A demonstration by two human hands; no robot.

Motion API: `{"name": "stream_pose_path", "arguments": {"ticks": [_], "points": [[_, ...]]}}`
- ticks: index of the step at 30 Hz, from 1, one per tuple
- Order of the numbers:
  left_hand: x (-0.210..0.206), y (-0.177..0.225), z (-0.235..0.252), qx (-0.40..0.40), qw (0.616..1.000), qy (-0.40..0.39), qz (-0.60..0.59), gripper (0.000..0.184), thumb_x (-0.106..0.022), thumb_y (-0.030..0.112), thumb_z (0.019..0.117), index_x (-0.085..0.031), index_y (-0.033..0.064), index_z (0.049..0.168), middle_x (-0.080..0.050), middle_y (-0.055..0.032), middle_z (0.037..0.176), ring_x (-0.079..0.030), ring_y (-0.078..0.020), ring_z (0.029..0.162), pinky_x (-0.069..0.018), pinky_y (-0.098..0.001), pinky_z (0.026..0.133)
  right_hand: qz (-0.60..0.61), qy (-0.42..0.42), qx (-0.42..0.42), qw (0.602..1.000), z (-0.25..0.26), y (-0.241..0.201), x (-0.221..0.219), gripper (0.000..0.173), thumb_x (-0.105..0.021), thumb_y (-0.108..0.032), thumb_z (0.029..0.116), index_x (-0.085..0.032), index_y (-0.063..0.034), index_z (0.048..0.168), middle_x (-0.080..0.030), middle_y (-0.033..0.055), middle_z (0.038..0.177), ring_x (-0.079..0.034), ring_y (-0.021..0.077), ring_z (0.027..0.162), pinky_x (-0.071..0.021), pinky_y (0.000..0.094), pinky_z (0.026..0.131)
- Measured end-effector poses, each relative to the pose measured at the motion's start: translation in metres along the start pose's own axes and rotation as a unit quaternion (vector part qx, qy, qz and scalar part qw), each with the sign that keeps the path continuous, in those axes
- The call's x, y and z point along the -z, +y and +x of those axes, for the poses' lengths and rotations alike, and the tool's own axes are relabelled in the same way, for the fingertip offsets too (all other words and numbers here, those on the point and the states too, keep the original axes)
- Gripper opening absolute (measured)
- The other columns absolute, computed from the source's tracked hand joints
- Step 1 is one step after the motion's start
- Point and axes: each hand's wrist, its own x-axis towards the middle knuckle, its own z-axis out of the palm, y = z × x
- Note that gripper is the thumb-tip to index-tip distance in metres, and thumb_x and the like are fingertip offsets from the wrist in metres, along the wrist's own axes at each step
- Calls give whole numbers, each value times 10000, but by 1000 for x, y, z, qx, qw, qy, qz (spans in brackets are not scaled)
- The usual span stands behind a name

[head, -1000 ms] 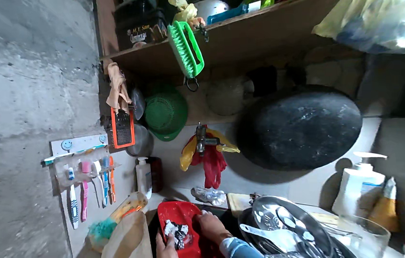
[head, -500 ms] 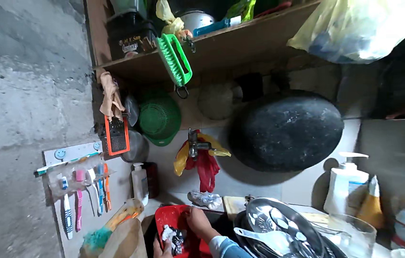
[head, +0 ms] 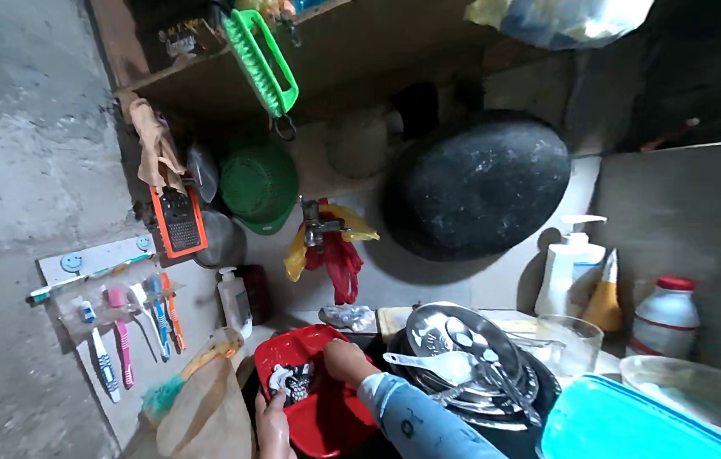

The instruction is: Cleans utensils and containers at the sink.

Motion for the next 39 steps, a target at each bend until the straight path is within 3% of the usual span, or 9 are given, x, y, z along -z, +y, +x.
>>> {"name": "stream_pose_path", "arguments": {"ticks": [6, 13, 19, 22, 24, 27, 30, 34, 39], "points": [[2, 15, -46, 9, 1000, 17, 0, 545, -522, 21, 1018, -359, -14, 1537, -470, -259, 1484, -528, -352, 1302, -466, -498, 1055, -46, -60, 18, 997, -29, 18, 15, 351, -501, -101, 1044, -590, 110, 1310, -537, 312, 1435, -508, 465, 1361, -410, 662, 1081], [7, 21, -92, 12, 999, 47, 19, 545, -511, -29, 992, -376, 5, 1518, -480, -270, 1444, -555, -368, 1240, -499, -516, 993, -9, -21, -72, 997, -40, 23, -2, 375, -486, -76, 1049, -526, 132, 1358, -516, 315, 1441, -515, 452, 1349, -444, 605, 1058], [16, 14, -142, 8, 998, 69, -8, 786, -539, -73, 928, -176, 46, 1614, -247, -265, 1617, -386, -388, 1407, -398, -534, 1102, -6, 57, 17, 998, -44, 17, -10, 293, -594, -2, 978, -626, 124, 1240, -533, 332, 1388, -549, 499, 1270, -497, 639, 989], [17, 9, -167, 5, 995, 90, -47, 843, -566, -60, 929, -98, 46, 1622, -194, -273, 1633, -349, -393, 1432, -387, -535, 1118, 14, -29, 130, 991, -63, 11, 4, 431, -612, -322, 1025, -641, 9, 1301, -613, 286, 1321, -594, 456, 1237, -466, 660, 1010], [18, 6, -180, 5, 994, 76, -81, 903, -593, -39, 926, -38, 81, 1629, -151, -262, 1648, -343, -389, 1439, -406, -542, 1108, 38, -104, 195, 975, -76, 12, 3, 672, -593, -530, 1010, -507, -68, 1490, -588, 264, 1386, -561, 435, 1291, -415, 658, 1060], [29, 12, -196, 17, 997, 37, -71, 862, -601, 15, 958, -58, 113, 1620, -223, -289, 1592, -482, -392, 1274, -509, -538, 917, 50, -183, 234, 954, -86, 21, -17, 887, -645, -557, 968, -279, -84, 1623, -453, 277, 1538, -424, 448, 1437, -309, 675, 1157], [61, 25, -190, -63, 995, 20, 72, 722, -577, 90, 999, -160, -8, 1581, -369, -316, 1469, -623, -365, 1065, -569, -490, 804, 38, -180, 253, 950, -84, 27, -37, 798, -666, -530, 964, -419, -25, 1530, -539, 286, 1437, -509, 441, 1356, -360, 672, 1116], [110, 75, -138, -285, 872, 117, 381, 632, -699, 192, 949, -456, -51, 1479, -358, -302, 1509, -648, -259, 948, -571, -378, 774, -38, -174, 252, 951, -90, 21, -30, 771, -686, -593, 923, -557, -19, 1422, -588, 291, 1370, -535, 463, 1314, -362, 727, 1075], [125, 131, -83, -156, 744, 4, 650, 566, -677, 360, 988, -541, 63, 1450, -480, -203, 1506, -638, -355, 1176, -523, -531, 995, -11, -216, 272, 938, -80, 20, -34, 663, -682, -518, 959, -587, -36, 1404, -615, 276, 1333, -571, 428, 1279, -395, 674, 1077]]}}
